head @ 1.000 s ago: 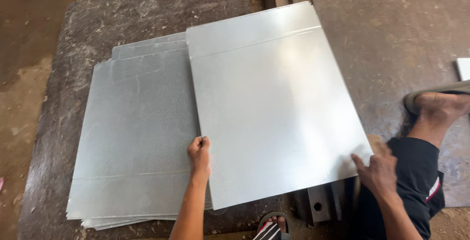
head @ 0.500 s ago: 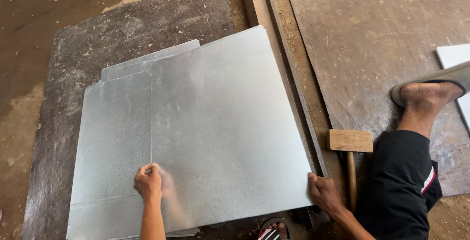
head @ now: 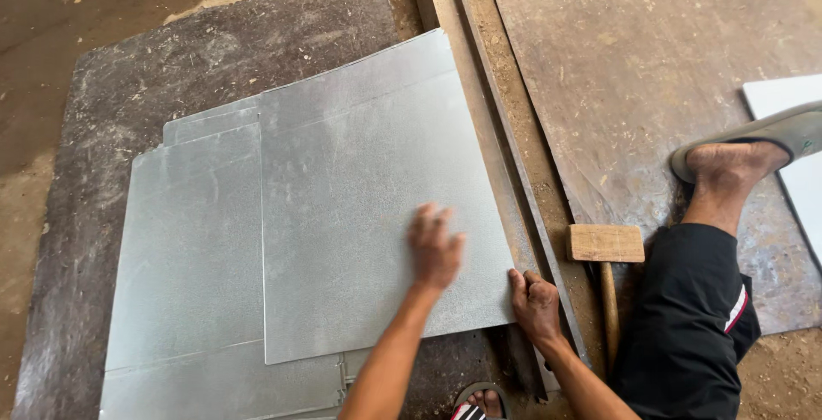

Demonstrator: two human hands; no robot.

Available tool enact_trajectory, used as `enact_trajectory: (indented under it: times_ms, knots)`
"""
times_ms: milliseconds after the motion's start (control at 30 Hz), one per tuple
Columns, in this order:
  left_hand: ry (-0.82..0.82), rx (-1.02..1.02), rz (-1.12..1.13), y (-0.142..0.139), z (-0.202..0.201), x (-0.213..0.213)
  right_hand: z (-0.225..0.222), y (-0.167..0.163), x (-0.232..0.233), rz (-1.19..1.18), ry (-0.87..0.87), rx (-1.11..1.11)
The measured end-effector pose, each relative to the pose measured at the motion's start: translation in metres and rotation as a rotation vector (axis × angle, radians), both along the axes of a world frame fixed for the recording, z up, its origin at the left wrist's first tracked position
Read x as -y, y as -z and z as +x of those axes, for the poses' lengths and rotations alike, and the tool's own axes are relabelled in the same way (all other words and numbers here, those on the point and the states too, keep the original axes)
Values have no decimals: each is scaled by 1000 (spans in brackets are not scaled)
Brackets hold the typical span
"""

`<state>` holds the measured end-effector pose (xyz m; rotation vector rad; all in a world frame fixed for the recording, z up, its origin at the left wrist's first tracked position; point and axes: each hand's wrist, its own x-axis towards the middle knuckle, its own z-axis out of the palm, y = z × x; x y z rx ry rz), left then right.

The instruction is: The person sits on the floor and bends galvanized sheet metal panels by hand, hammering the sheet over a metal folding bar with a wooden mallet to form a crease. They reposition and align each sheet on the stack, hammer along the edge, and set finished panels aside.

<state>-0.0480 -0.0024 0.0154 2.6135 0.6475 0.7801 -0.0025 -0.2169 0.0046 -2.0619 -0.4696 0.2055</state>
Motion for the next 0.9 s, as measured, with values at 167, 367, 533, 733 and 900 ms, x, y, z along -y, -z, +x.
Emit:
enact_trajectory:
  times_ms: [167,367,533,733,900]
  knots:
    - [34,-197,-205,-24,77,23,-8,-2,-15,14,36,126]
    - [-2,-139,-75,-18,98,22,14,-1,7,-135,-8,-67]
    - [-14,-127,-45,1,115,16,61,18,88,-662,275,321]
    - [25,-68,-56,42,135,9,75,35,130,-339,224,-348]
    - [22,11,-59,57,133,13,39,-29,130,-225,276,-811]
